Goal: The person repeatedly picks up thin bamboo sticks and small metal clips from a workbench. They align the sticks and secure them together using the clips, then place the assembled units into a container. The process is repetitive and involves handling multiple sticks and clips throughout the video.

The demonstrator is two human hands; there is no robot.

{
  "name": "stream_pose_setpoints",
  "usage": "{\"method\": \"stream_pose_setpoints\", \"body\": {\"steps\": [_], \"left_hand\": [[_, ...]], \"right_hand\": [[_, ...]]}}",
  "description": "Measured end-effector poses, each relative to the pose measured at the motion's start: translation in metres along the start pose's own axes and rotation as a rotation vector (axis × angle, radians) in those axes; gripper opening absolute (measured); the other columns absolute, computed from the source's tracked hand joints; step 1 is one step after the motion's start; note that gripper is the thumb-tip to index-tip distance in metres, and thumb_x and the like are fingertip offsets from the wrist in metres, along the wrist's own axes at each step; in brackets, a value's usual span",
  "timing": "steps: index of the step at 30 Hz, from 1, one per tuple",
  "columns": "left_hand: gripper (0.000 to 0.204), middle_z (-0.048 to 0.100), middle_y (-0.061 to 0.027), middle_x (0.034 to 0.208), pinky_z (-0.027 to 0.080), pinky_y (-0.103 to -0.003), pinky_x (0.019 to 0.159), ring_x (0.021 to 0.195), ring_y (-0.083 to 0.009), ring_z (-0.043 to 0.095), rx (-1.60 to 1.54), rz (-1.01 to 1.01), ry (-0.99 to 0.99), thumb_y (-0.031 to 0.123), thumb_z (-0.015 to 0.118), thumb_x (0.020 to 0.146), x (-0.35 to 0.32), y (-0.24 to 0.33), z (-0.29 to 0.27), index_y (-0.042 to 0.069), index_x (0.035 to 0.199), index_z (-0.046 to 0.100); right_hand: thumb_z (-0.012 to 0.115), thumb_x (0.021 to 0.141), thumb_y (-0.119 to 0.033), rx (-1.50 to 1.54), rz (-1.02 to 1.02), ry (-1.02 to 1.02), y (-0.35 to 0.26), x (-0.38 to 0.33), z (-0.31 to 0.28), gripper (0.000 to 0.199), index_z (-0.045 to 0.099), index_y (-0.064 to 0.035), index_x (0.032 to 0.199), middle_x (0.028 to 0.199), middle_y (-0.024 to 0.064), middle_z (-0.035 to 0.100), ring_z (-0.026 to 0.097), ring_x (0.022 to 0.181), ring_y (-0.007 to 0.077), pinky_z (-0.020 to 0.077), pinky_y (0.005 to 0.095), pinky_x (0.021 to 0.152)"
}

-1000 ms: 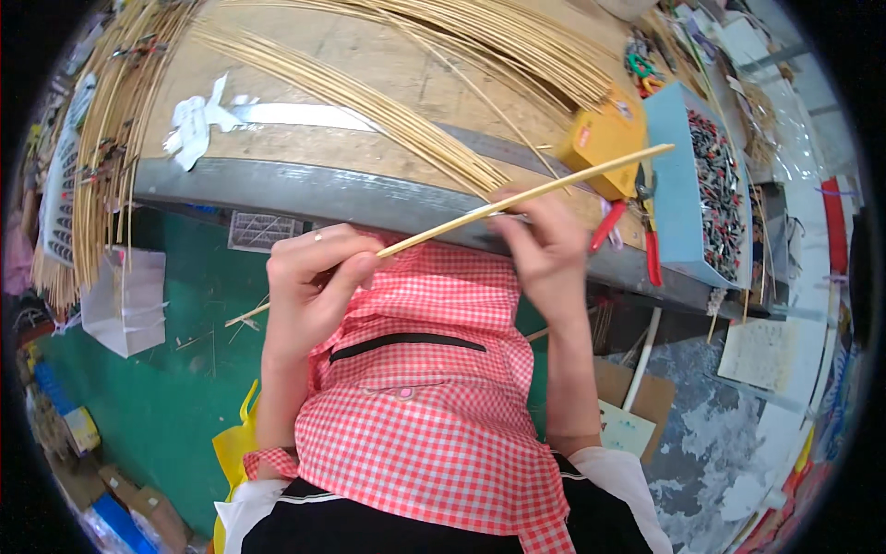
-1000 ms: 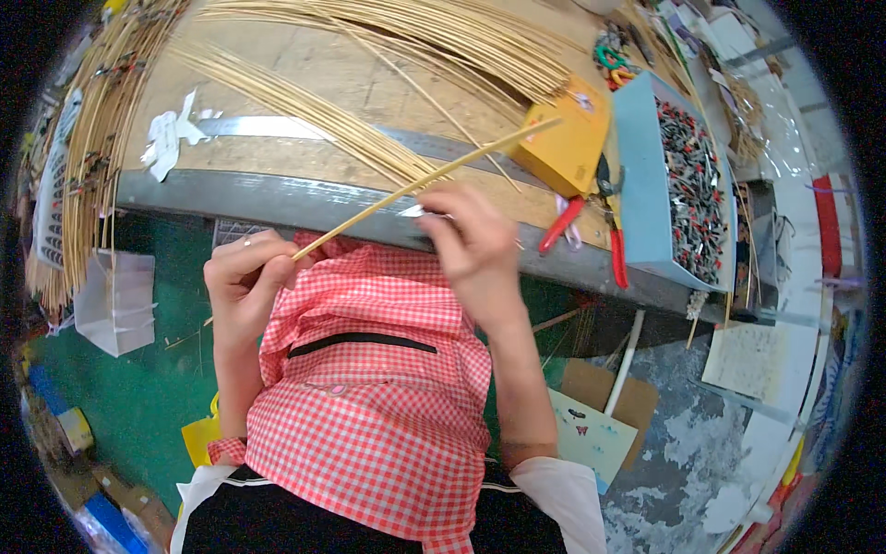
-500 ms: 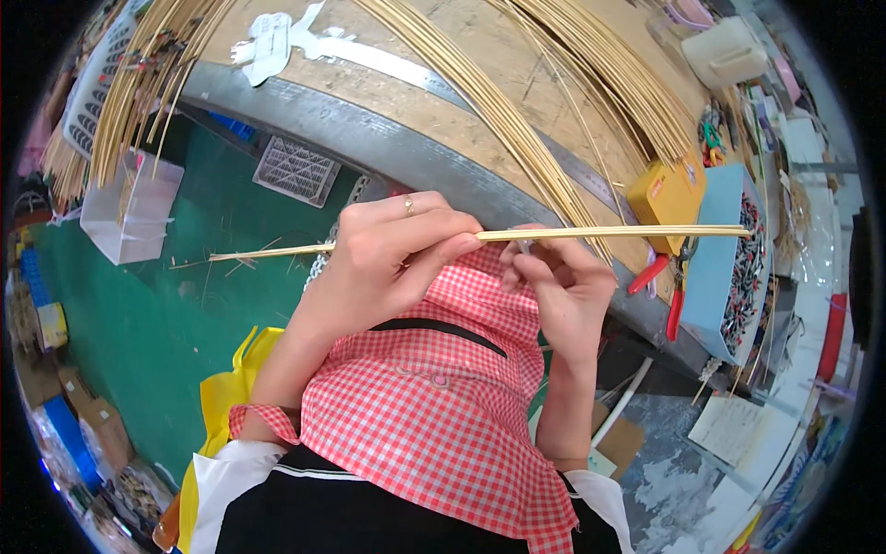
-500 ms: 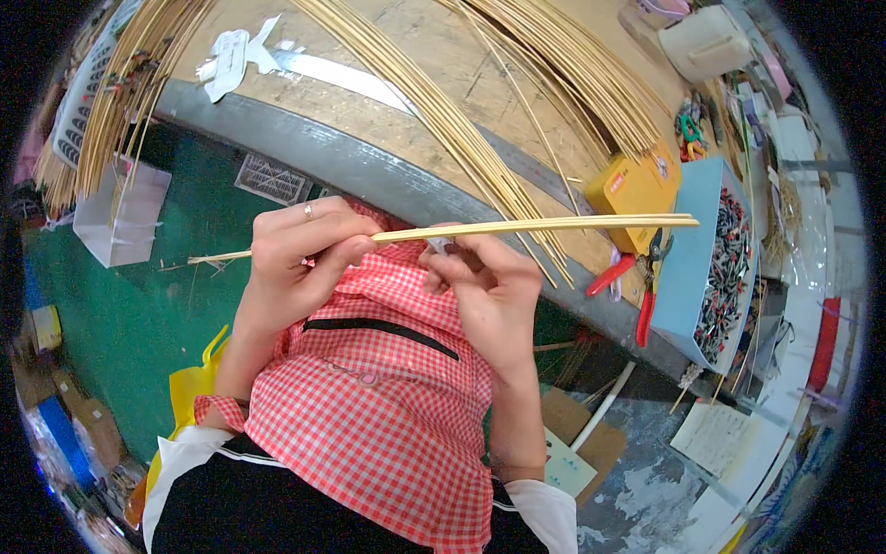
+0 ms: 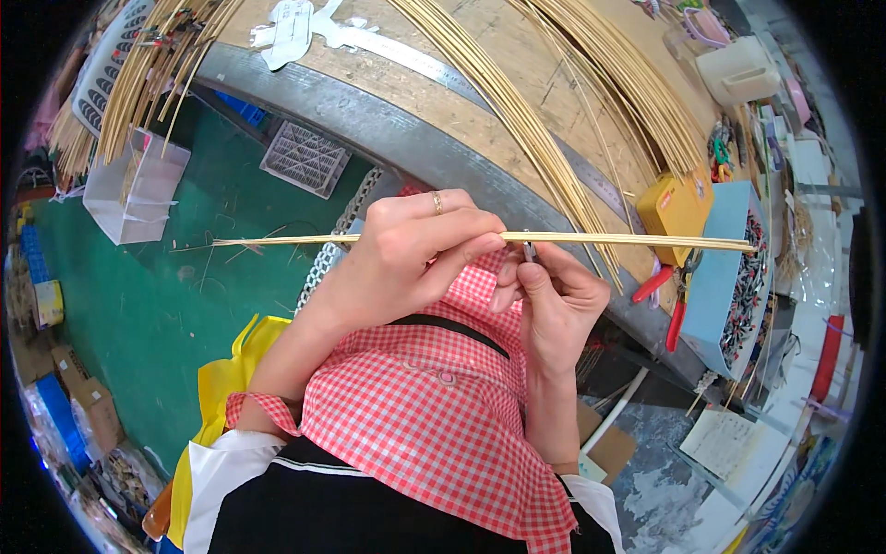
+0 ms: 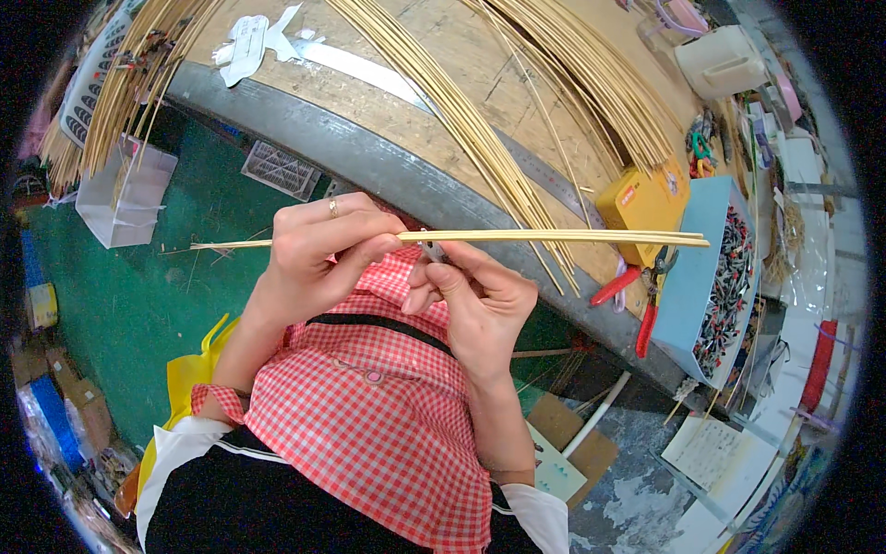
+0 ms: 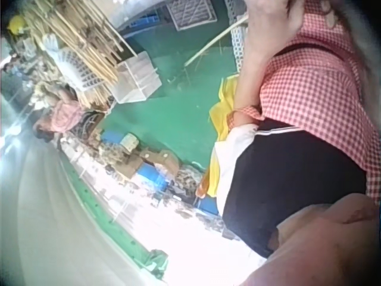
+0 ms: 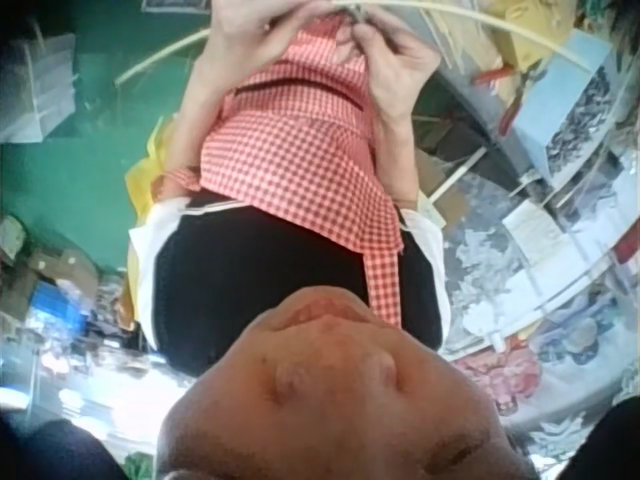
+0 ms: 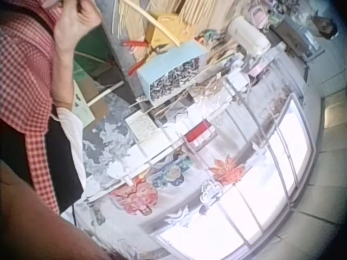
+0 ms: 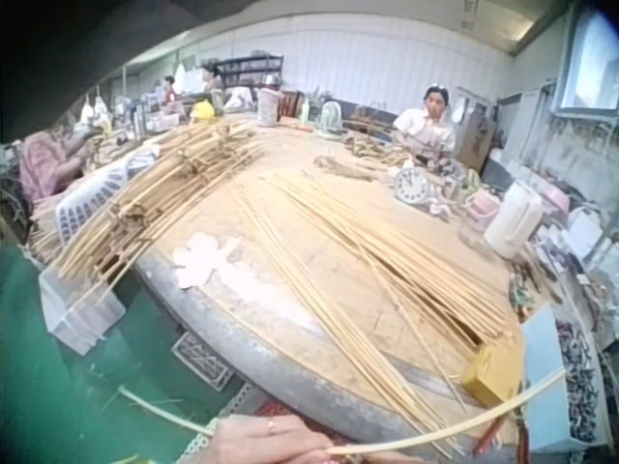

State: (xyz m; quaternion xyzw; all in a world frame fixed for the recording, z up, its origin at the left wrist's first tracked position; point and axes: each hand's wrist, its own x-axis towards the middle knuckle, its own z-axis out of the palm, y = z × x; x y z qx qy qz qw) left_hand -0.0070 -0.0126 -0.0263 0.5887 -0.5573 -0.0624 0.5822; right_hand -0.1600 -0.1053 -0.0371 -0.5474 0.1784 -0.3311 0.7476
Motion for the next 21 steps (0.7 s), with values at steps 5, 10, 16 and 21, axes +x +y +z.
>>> {"method": "stream_pose_setpoints", "body": {"steps": [5, 10, 16, 21], "left_hand": [[0.01, 0.065, -0.0119, 0.074, 0.048, -0.029, 0.053, 0.062, -0.0231, 0.064, -0.001, 0.003, 0.003, -0.001, 0.068, 0.075, -0.001, -0.001, 0.003, -0.002, 0.085, 0.066], [0.009, 0.064, -0.012, 0.073, 0.048, -0.029, 0.053, 0.061, -0.0233, 0.063, -0.003, -0.009, -0.015, 0.001, 0.068, 0.076, 0.0, -0.002, 0.001, -0.002, 0.085, 0.067], [0.008, 0.064, -0.0122, 0.071, 0.047, -0.03, 0.054, 0.06, -0.0228, 0.062, -0.09, -0.081, -0.167, 0.004, 0.067, 0.078, 0.001, -0.004, -0.003, -0.002, 0.083, 0.067], [0.011, 0.065, -0.012, 0.072, 0.048, -0.029, 0.057, 0.065, -0.023, 0.064, -0.173, -0.151, -0.292, 0.005, 0.065, 0.081, 0.0, -0.004, -0.001, -0.002, 0.088, 0.069]], "right_hand": [[0.055, 0.089, 0.006, 0.006, 0.017, -0.001, 0.0, -0.001, 0.003, 0.022, 0.058, 0.0104, 0.11, 0.079, 0.0194, 0.064, 0.063, 0.059, 0.0205, 0.0553, 0.0305, 0.054], [0.057, 0.087, 0.006, 0.046, 0.048, -0.044, -0.004, -0.001, 0.002, 0.024, 0.058, 0.0106, 0.111, 0.089, 0.0202, 0.064, 0.065, 0.068, 0.0209, 0.0565, 0.0314, 0.062], [0.066, 0.081, 0.002, -0.149, -0.078, -0.021, -0.023, 0.008, -0.009, 0.03, 0.059, 0.0096, 0.109, 0.1, 0.0158, 0.062, 0.061, 0.072, 0.017, 0.053, 0.0277, 0.071], [0.068, 0.084, -0.01, -0.173, -0.301, -0.011, -0.024, 0.012, -0.027, 0.017, 0.065, 0.0067, 0.088, 0.067, 0.0102, 0.059, 0.054, 0.053, 0.0145, 0.0432, 0.0244, 0.046]]}}
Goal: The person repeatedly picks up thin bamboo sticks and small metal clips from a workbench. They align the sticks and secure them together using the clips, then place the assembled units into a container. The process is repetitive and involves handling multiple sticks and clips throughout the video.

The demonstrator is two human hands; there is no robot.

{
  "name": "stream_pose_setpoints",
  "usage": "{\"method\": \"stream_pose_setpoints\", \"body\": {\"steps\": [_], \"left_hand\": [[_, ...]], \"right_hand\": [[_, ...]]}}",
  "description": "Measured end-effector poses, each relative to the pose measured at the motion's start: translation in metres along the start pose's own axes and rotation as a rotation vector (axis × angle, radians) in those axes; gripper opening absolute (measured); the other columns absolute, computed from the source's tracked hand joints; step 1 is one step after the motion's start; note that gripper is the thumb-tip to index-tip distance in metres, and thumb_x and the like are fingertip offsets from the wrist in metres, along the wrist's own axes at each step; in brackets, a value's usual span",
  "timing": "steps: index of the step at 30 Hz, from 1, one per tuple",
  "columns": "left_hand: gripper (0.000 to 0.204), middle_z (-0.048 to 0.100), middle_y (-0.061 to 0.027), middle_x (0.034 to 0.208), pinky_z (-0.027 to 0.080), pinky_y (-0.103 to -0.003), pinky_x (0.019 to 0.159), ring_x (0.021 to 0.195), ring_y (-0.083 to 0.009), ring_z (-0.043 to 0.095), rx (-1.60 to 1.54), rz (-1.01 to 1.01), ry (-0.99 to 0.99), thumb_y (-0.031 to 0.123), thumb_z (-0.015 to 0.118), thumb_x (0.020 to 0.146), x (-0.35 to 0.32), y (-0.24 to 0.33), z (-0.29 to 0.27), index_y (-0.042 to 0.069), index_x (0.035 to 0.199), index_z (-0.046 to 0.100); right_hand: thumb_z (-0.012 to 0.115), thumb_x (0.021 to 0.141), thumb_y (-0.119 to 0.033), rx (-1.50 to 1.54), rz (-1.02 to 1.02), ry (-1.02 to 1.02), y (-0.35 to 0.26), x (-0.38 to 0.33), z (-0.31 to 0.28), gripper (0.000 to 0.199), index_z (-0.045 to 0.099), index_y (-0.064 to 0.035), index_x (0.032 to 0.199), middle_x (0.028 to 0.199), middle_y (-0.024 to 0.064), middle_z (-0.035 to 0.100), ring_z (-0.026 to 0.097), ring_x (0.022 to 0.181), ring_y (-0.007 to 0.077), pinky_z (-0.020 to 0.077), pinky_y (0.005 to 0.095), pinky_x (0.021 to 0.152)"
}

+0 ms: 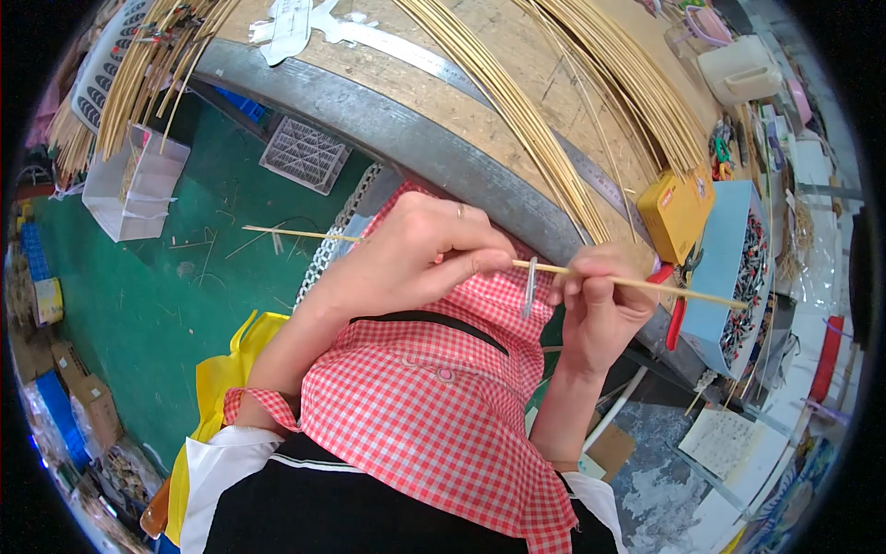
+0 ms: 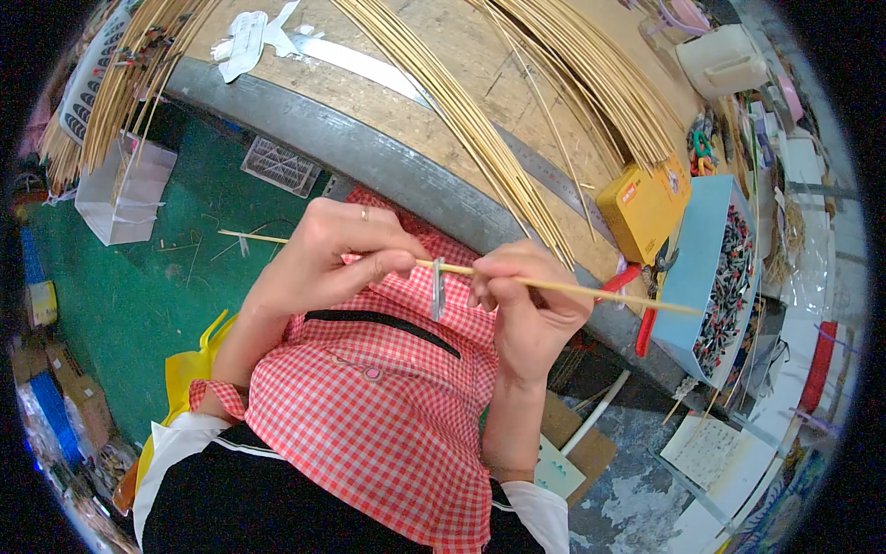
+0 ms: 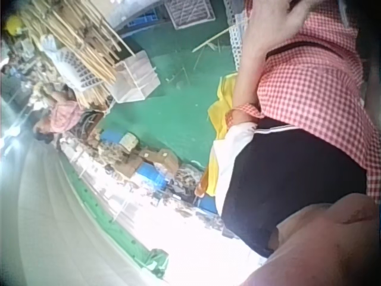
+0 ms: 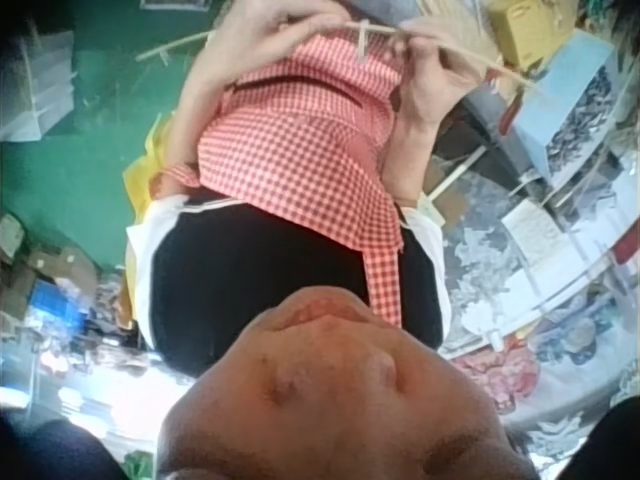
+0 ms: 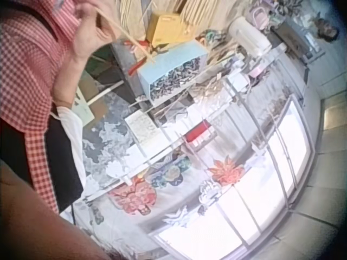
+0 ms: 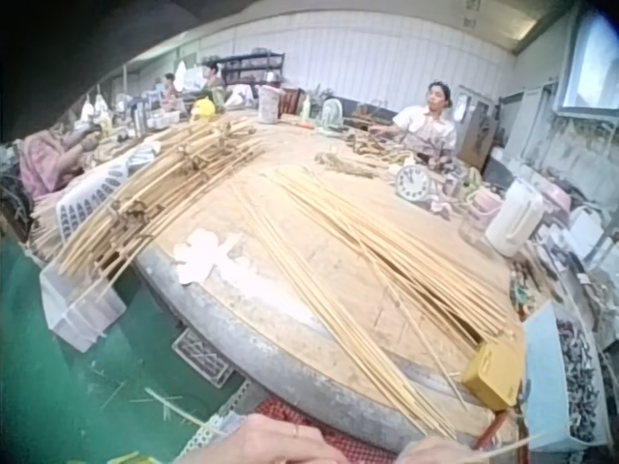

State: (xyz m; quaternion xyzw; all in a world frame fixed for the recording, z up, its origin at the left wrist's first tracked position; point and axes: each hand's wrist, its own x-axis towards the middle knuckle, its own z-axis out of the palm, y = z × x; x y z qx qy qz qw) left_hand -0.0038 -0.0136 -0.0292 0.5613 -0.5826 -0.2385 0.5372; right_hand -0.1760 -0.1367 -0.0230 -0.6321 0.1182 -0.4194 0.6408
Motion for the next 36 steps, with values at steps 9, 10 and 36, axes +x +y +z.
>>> {"method": "stream_pose_setpoints", "body": {"steps": [9, 10, 36], "left_hand": [[0.019, 0.069, -0.0104, 0.089, 0.049, -0.026, 0.075, 0.084, -0.0154, 0.065, 0.277, -0.126, 0.381, 0.008, 0.056, 0.09, -0.009, -0.006, -0.07, -0.002, 0.101, 0.067], [0.02, 0.069, -0.0106, 0.092, 0.048, -0.026, 0.076, 0.086, -0.0153, 0.065, 0.314, -0.141, 0.426, 0.008, 0.055, 0.09, -0.014, -0.008, -0.081, -0.002, 0.103, 0.067], [0.016, 0.069, -0.0136, 0.081, 0.048, -0.033, 0.064, 0.072, -0.0247, 0.066, 1.181, -0.362, 1.079, 0.013, 0.064, 0.085, -0.071, -0.012, -0.253, 0.006, 0.097, 0.071]], "right_hand": [[0.056, 0.094, -0.023, 0.15, 0.038, 0.472, -0.029, 0.014, -0.1, 0.022, 0.059, -0.0017, 0.091, 0.067, 0.0004, 0.051, 0.041, 0.05, 0.0047, 0.035, 0.0172, 0.042], [0.055, 0.095, -0.024, 0.258, 0.017, 0.435, -0.037, 0.017, -0.114, 0.023, 0.058, -0.002, 0.093, 0.07, 0.0008, 0.05, 0.041, 0.053, 0.0059, 0.0357, 0.0181, 0.043], [0.049, 0.097, -0.011, 0.172, 0.072, 0.463, -0.04, 0.004, -0.178, 0.027, 0.048, 0.0056, 0.119, 0.09, 0.0034, 0.048, 0.04, 0.065, 0.0069, 0.0351, 0.0202, 0.052]]}}
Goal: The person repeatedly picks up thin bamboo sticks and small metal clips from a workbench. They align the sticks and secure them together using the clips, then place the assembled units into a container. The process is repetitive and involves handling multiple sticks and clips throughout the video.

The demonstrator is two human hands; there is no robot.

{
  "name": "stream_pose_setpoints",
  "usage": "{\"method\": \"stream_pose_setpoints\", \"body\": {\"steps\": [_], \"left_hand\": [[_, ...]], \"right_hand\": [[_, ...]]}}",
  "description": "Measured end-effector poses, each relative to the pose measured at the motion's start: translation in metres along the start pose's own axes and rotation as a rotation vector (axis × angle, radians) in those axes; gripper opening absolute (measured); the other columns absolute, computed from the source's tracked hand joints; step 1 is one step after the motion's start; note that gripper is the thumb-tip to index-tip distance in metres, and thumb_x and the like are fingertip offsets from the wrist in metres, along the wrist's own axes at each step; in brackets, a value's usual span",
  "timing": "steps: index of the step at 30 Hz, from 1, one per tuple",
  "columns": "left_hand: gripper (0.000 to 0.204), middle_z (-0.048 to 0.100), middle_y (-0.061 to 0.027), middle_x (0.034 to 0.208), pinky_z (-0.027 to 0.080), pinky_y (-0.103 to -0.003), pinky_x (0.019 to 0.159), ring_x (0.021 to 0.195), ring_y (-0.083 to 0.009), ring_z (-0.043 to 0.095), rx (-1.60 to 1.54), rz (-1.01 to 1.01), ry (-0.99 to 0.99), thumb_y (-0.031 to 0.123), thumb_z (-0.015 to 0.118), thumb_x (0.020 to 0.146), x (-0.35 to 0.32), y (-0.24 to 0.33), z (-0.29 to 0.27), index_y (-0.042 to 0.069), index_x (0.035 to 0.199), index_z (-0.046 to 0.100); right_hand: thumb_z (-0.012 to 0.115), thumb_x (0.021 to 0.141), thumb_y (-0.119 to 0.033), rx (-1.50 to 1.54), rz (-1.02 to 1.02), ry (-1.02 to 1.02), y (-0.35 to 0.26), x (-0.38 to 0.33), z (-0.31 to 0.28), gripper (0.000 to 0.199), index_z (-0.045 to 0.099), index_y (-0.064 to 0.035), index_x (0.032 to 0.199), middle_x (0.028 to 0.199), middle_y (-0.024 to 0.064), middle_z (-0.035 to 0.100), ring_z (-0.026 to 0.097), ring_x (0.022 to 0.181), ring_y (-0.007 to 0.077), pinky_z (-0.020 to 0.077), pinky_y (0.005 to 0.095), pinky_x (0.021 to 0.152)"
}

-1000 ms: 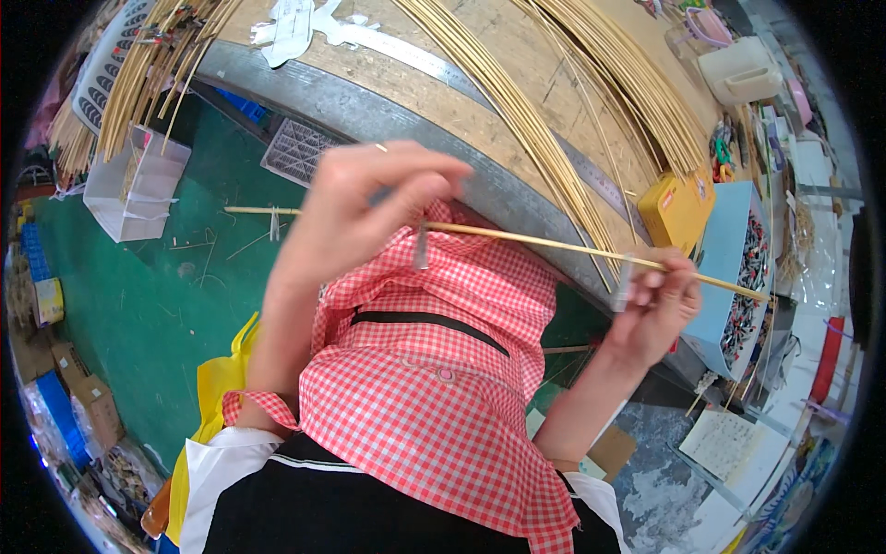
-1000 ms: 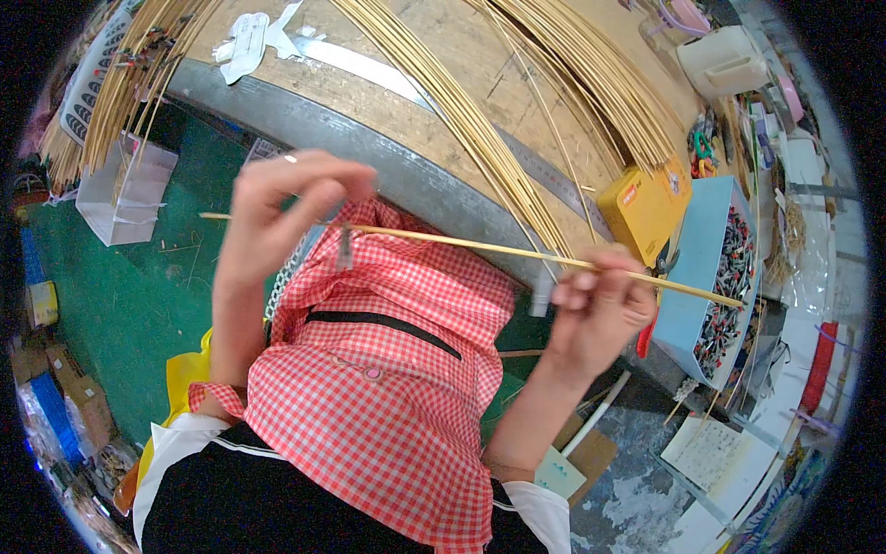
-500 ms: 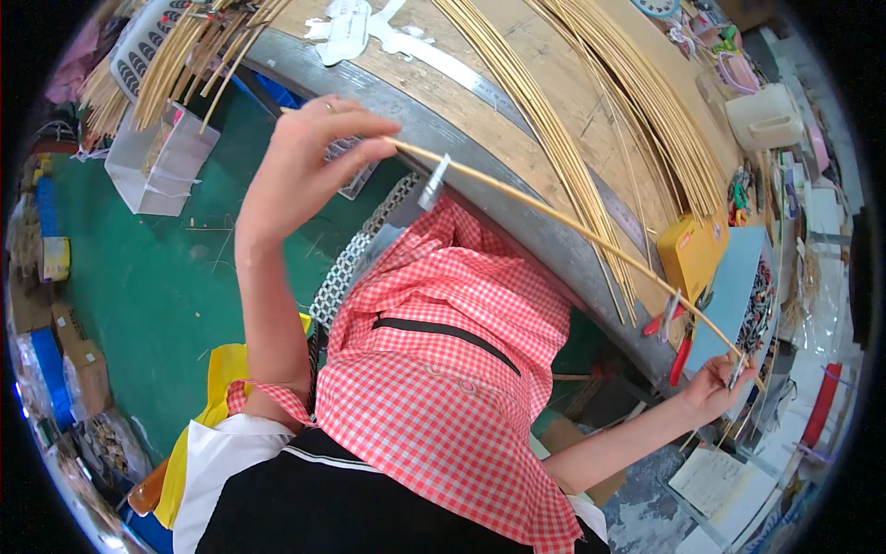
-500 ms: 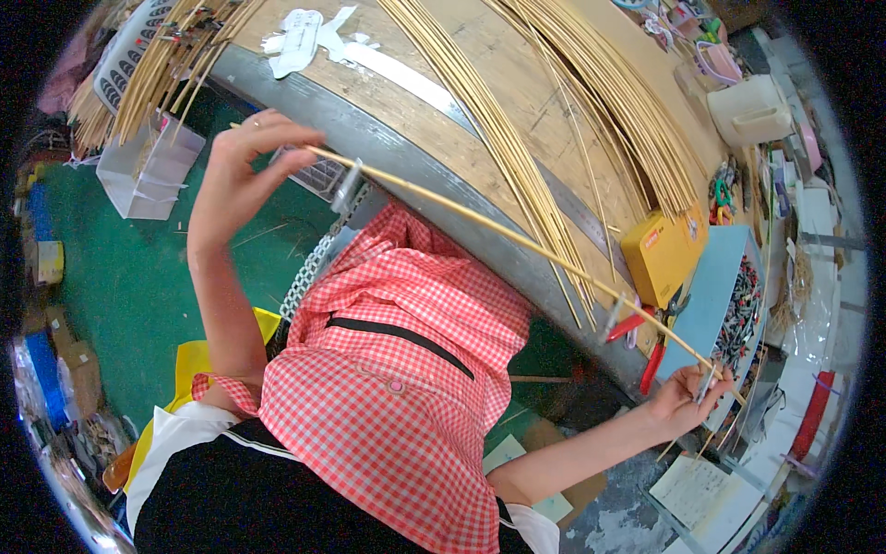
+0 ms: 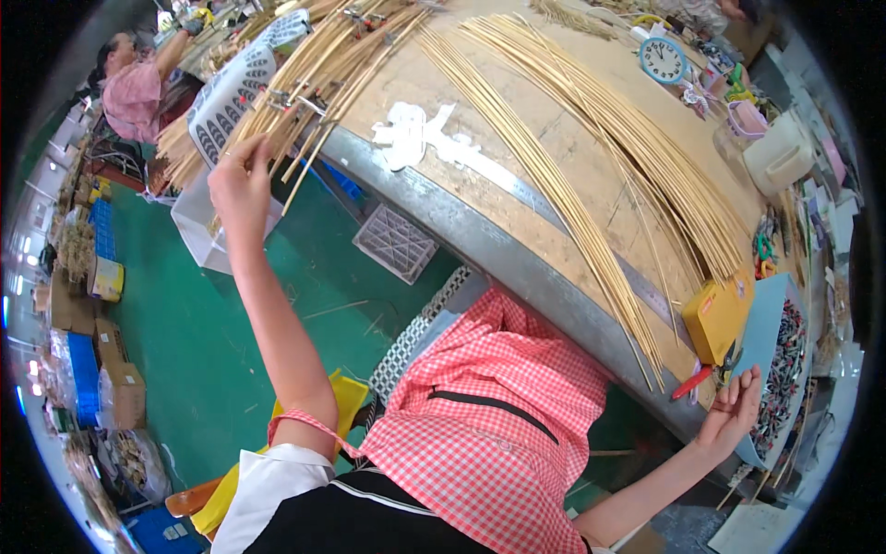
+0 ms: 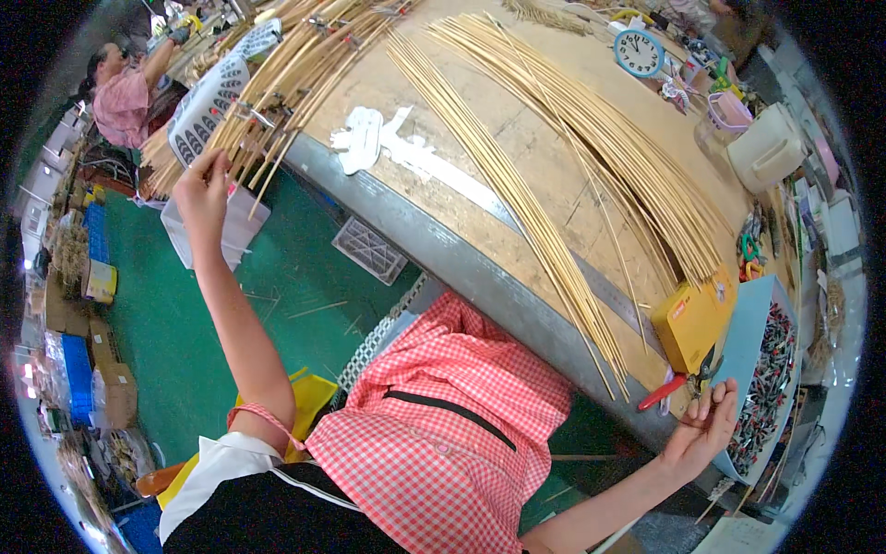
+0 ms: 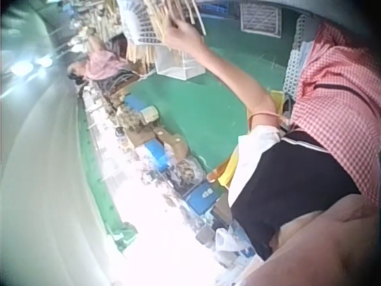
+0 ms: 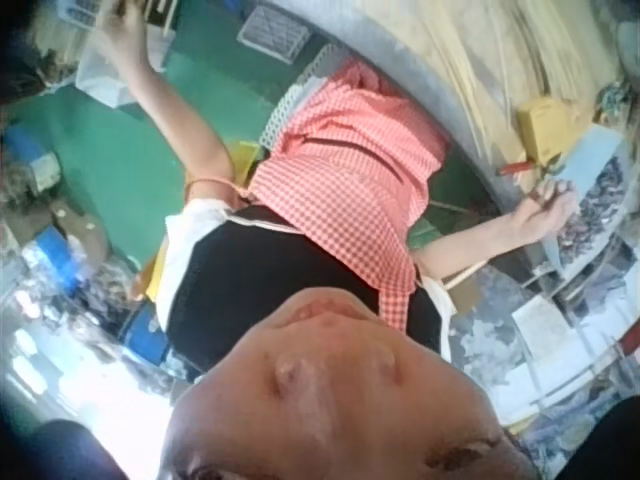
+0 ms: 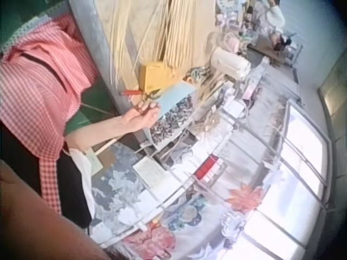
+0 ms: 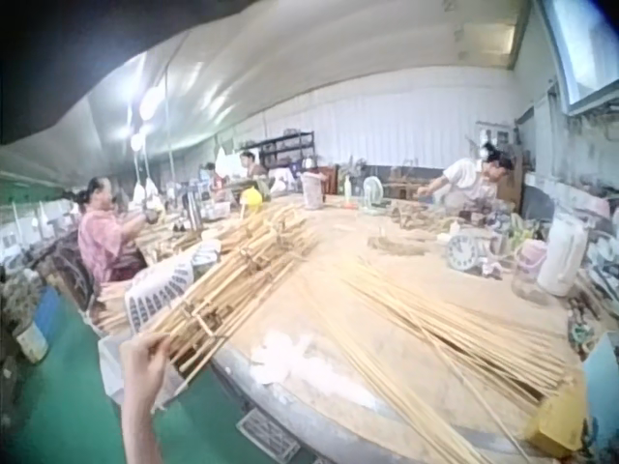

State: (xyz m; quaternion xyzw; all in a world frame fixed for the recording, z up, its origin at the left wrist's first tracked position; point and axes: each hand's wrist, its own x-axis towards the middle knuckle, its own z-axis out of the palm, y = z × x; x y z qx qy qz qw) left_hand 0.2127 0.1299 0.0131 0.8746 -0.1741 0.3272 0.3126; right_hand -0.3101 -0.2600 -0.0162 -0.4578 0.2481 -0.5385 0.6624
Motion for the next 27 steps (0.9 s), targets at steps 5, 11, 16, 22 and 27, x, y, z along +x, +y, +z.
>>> {"method": "stream_pose_setpoints", "body": {"steps": [5, 11, 16, 22, 27], "left_hand": [[0.021, 0.069, -0.0145, 0.087, 0.049, -0.039, 0.073, 0.08, -0.0306, 0.066, 0.143, 0.051, 0.053, 0.011, 0.058, 0.086, 0.054, -0.053, 0.016, 0.009, 0.103, 0.07], [0.023, 0.067, -0.0164, 0.094, 0.047, -0.04, 0.079, 0.088, -0.0333, 0.064, 0.126, 0.124, 0.018, 0.006, 0.055, 0.085, 0.087, -0.092, 0.049, 0.007, 0.104, 0.069], [0.028, 0.063, -0.0182, 0.108, 0.045, -0.041, 0.085, 0.097, -0.0355, 0.06, 0.115, 0.211, 0.028, 0.007, 0.056, 0.085, 0.08, -0.063, 0.044, 0.006, 0.112, 0.064], [0.024, 0.065, -0.0128, 0.111, 0.044, -0.033, 0.09, 0.103, -0.0273, 0.06, -0.098, 0.344, -0.035, 0.006, 0.055, 0.089, 0.019, 0.029, 0.01, 0.002, 0.111, 0.065], [0.023, 0.064, -0.0112, 0.108, 0.045, -0.032, 0.088, 0.102, -0.0254, 0.061, -0.248, 0.362, -0.181, 0.0, 0.057, 0.088, -0.028, 0.075, 0.0, 0.002, 0.11, 0.064]], "right_hand": [[0.05, 0.097, -0.012, -0.006, 0.065, 0.01, 0.013, 0.0, 0.009, 0.024, 0.052, 0.0031, 0.115, 0.084, 0.0019, 0.05, 0.041, 0.06, 0.0064, 0.0361, 0.0199, 0.05], [0.052, 0.096, -0.015, -0.068, 0.127, 0.047, 0.025, -0.007, 0.032, 0.022, 0.056, 0.0019, 0.11, 0.081, 0.0018, 0.051, 0.042, 0.058, 0.0057, 0.0362, 0.0196, 0.049], [0.055, 0.095, -0.013, -0.24, 0.146, 0.075, 0.041, -0.009, 0.049, 0.02, 0.059, 0.0025, 0.107, 0.081, 0.0029, 0.055, 0.041, 0.056, 0.0055, 0.0355, 0.0192, 0.048], [0.056, 0.09, -0.009, -1.134, -0.238, -0.08, 0.081, 0.015, 0.089, 0.017, 0.064, 0.0026, 0.099, 0.085, 0.0101, 0.066, 0.062, 0.074, 0.0215, 0.048, 0.0322, 0.075], [0.061, 0.083, -0.008, -1.538, -0.427, -0.332, 0.093, 0.044, 0.129, 0.021, 0.062, 0.0043, 0.099, 0.104, 0.0195, 0.058, 0.055, 0.096, 0.0353, 0.0427, 0.0409, 0.089]]}}
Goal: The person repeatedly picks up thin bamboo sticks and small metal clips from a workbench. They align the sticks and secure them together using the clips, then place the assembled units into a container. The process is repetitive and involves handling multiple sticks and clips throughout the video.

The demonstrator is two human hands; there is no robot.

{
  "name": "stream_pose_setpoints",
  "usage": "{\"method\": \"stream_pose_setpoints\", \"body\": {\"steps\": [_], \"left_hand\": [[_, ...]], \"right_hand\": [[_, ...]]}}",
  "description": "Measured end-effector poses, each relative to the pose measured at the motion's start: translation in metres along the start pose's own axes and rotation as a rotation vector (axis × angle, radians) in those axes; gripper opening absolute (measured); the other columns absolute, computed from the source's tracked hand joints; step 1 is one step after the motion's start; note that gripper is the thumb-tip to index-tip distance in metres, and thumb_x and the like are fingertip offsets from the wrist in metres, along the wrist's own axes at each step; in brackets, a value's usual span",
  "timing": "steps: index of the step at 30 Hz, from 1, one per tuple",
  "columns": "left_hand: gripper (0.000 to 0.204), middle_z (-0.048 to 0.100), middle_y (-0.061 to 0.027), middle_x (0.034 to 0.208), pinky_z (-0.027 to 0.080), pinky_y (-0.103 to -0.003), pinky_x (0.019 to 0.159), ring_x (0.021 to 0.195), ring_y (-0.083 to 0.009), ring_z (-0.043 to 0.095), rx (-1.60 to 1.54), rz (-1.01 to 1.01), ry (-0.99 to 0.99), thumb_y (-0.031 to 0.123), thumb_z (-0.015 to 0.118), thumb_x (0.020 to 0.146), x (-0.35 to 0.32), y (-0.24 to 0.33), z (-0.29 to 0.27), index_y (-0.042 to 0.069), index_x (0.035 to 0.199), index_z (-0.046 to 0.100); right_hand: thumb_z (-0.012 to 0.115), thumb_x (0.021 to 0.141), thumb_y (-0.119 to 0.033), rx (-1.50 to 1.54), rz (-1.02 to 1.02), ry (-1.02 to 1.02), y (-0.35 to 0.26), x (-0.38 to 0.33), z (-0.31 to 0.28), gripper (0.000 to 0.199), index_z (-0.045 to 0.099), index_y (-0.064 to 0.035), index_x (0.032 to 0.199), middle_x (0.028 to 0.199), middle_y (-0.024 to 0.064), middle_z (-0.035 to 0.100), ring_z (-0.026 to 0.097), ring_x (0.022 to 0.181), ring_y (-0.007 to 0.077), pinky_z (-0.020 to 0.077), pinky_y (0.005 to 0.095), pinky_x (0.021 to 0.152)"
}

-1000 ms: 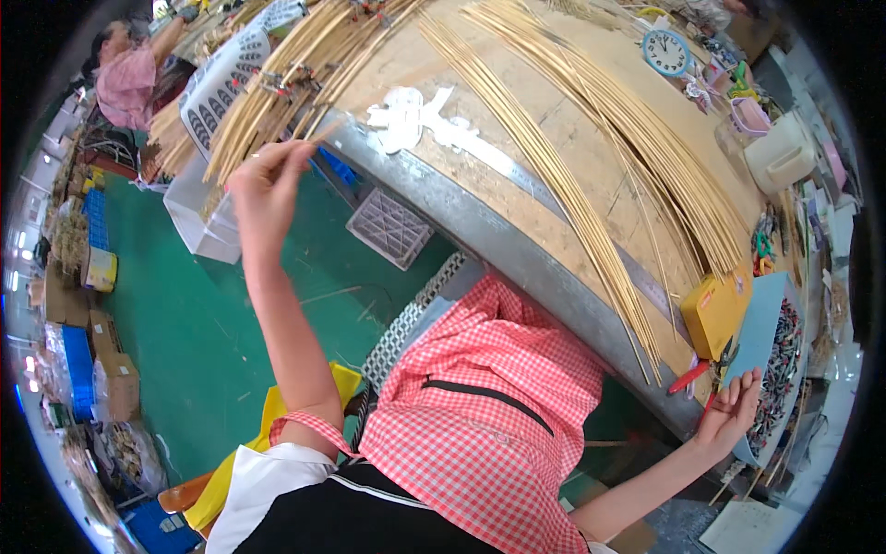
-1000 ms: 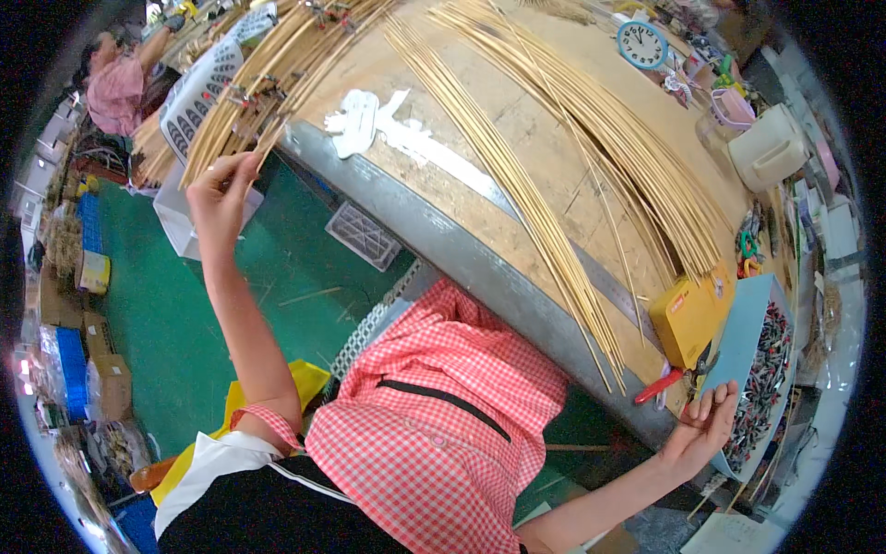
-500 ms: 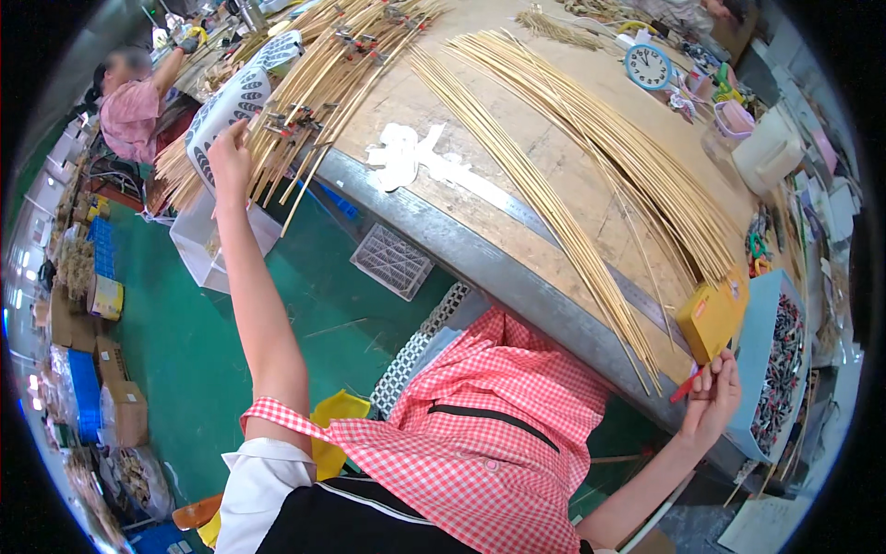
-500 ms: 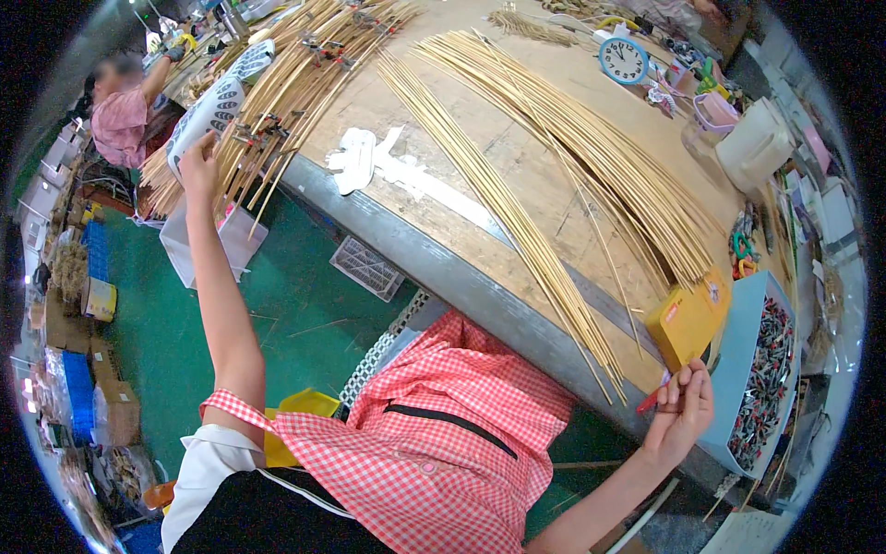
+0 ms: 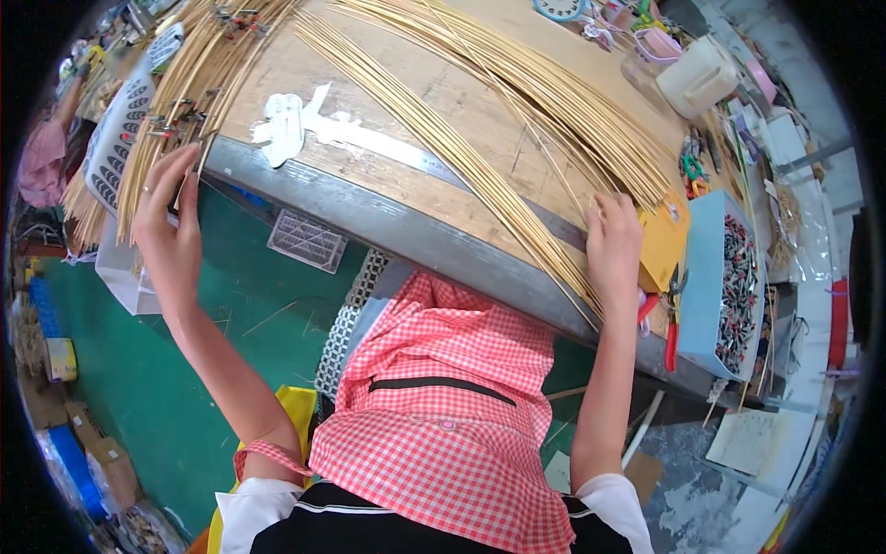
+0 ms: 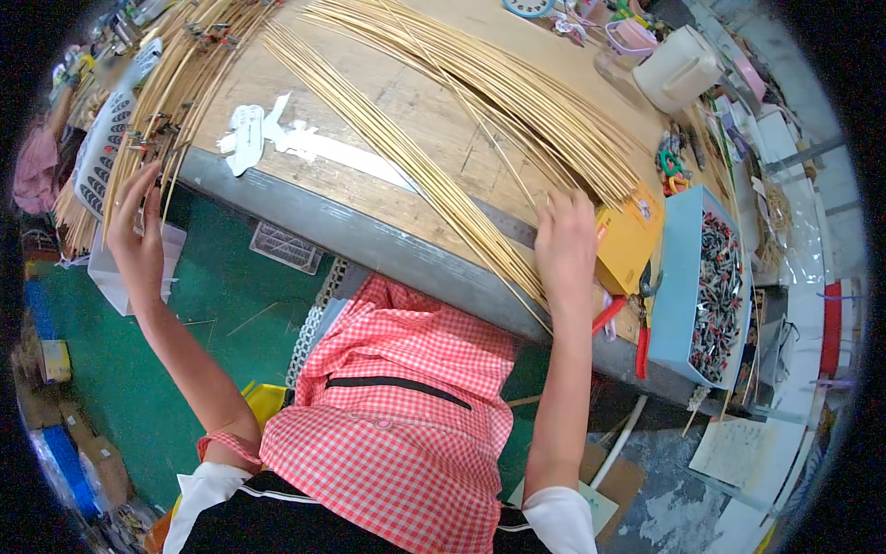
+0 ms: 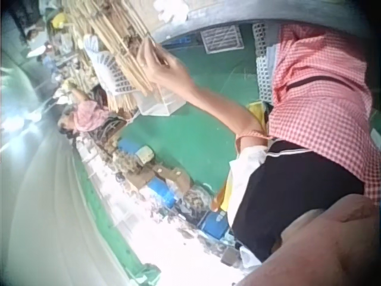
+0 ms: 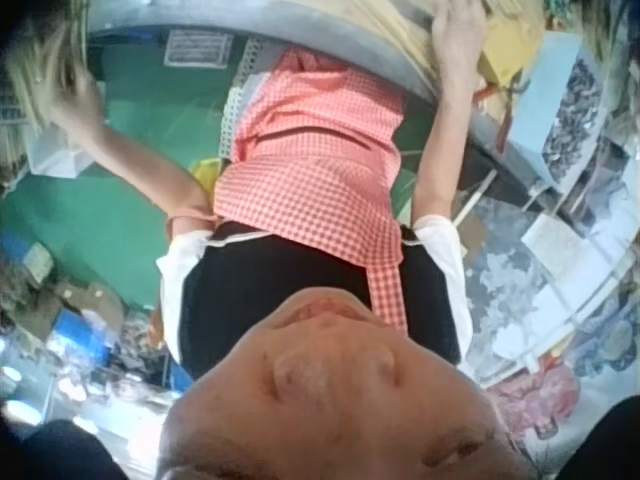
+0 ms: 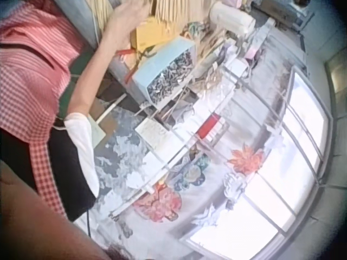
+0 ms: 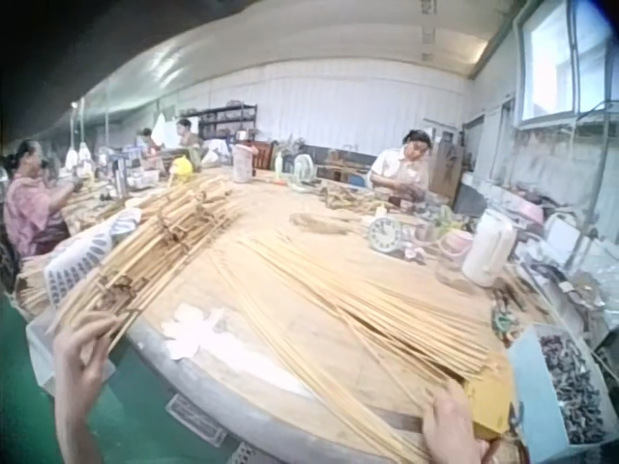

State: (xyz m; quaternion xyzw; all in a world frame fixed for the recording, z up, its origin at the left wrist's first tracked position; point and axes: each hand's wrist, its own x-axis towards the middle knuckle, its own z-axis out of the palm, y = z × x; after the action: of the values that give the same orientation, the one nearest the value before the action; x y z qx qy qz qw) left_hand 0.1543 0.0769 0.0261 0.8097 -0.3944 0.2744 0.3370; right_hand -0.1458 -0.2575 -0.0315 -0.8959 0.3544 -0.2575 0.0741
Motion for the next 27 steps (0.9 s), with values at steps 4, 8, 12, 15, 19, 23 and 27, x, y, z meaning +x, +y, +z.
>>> {"method": "stream_pose_setpoints", "body": {"steps": [4, 8, 12, 15, 19, 23, 27], "left_hand": [[0.023, 0.064, -0.0106, 0.106, 0.046, -0.03, 0.085, 0.098, -0.0237, 0.062, -0.106, -0.034, -0.088, -0.004, 0.057, 0.086, -0.013, 0.03, 0.008, 0.002, 0.107, 0.064], [0.025, 0.064, -0.0106, 0.105, 0.047, -0.029, 0.082, 0.096, -0.0234, 0.062, -0.218, -0.032, -0.142, -0.006, 0.057, 0.084, -0.021, 0.044, 0.021, 0.002, 0.106, 0.064], [0.027, 0.064, -0.0094, 0.103, 0.044, -0.037, 0.091, 0.095, -0.0259, 0.061, -0.338, -0.038, -0.23, -0.006, 0.058, 0.081, -0.03, 0.066, 0.036, 0.004, 0.105, 0.065], [0.025, 0.064, -0.0081, 0.101, 0.039, -0.045, 0.098, 0.096, -0.0275, 0.061, -0.395, 0.054, -0.296, -0.003, 0.059, 0.081, -0.036, 0.076, 0.053, 0.005, 0.104, 0.065], [0.023, 0.063, -0.0078, 0.101, 0.036, -0.049, 0.102, 0.096, -0.028, 0.061, -0.557, 0.069, -0.398, 0.0, 0.06, 0.081, -0.05, 0.09, 0.074, 0.006, 0.103, 0.065], [0.023, 0.064, -0.0084, 0.1, 0.037, -0.048, 0.102, 0.095, -0.0274, 0.061, -0.641, 0.072, -0.418, 0.001, 0.06, 0.082, -0.058, 0.094, 0.083, 0.006, 0.103, 0.066], [0.023, 0.064, -0.0093, 0.099, 0.039, -0.046, 0.1, 0.095, -0.0282, 0.061, -0.633, 0.098, -0.405, 0.0, 0.06, 0.082, -0.059, 0.092, 0.086, 0.006, 0.103, 0.066]], "right_hand": [[0.067, 0.079, -0.012, -0.158, -0.126, 0.024, -0.006, 0.026, 0.01, 0.026, 0.06, 0.0058, 0.097, 0.109, 0.0204, 0.054, 0.051, 0.103, 0.0358, 0.0432, 0.0423, 0.088], [0.07, 0.077, -0.016, -0.196, -0.18, 0.044, -0.001, 0.045, 0.021, 0.031, 0.059, 0.0055, 0.097, 0.106, 0.0203, 0.055, 0.051, 0.101, 0.0362, 0.044, 0.0422, 0.087], [0.071, 0.077, -0.018, -0.199, -0.143, -0.027, -0.004, 0.047, 0.03, 0.031, 0.06, 0.0043, 0.096, 0.102, 0.0198, 0.056, 0.052, 0.099, 0.036, 0.0454, 0.043, 0.084], [0.068, 0.08, -0.017, -0.209, -0.136, -0.055, -0.005, 0.043, 0.038, 0.023, 0.061, 0.0018, 0.092, 0.095, 0.0178, 0.059, 0.055, 0.094, 0.0349, 0.0469, 0.0434, 0.079], [0.06, 0.084, -0.009, -0.157, -0.157, 0.066, -0.004, 0.042, 0.041, 0.011, 0.063, -0.001, 0.09, 0.086, 0.016, 0.06, 0.059, 0.081, 0.0354, 0.0475, 0.044, 0.072], [0.06, 0.082, -0.005, -0.027, -0.124, 0.13, -0.008, 0.04, 0.036, 0.012, 0.066, 0.0017, 0.09, 0.084, 0.0174, 0.063, 0.061, 0.077, 0.0366, 0.0471, 0.0416, 0.071], [0.061, 0.082, -0.004, 0.047, -0.107, 0.206, -0.015, 0.036, 0.027, 0.012, 0.067, 0.0029, 0.09, 0.081, 0.0166, 0.065, 0.062, 0.072, 0.0302, 0.0476, 0.0359, 0.066]]}}
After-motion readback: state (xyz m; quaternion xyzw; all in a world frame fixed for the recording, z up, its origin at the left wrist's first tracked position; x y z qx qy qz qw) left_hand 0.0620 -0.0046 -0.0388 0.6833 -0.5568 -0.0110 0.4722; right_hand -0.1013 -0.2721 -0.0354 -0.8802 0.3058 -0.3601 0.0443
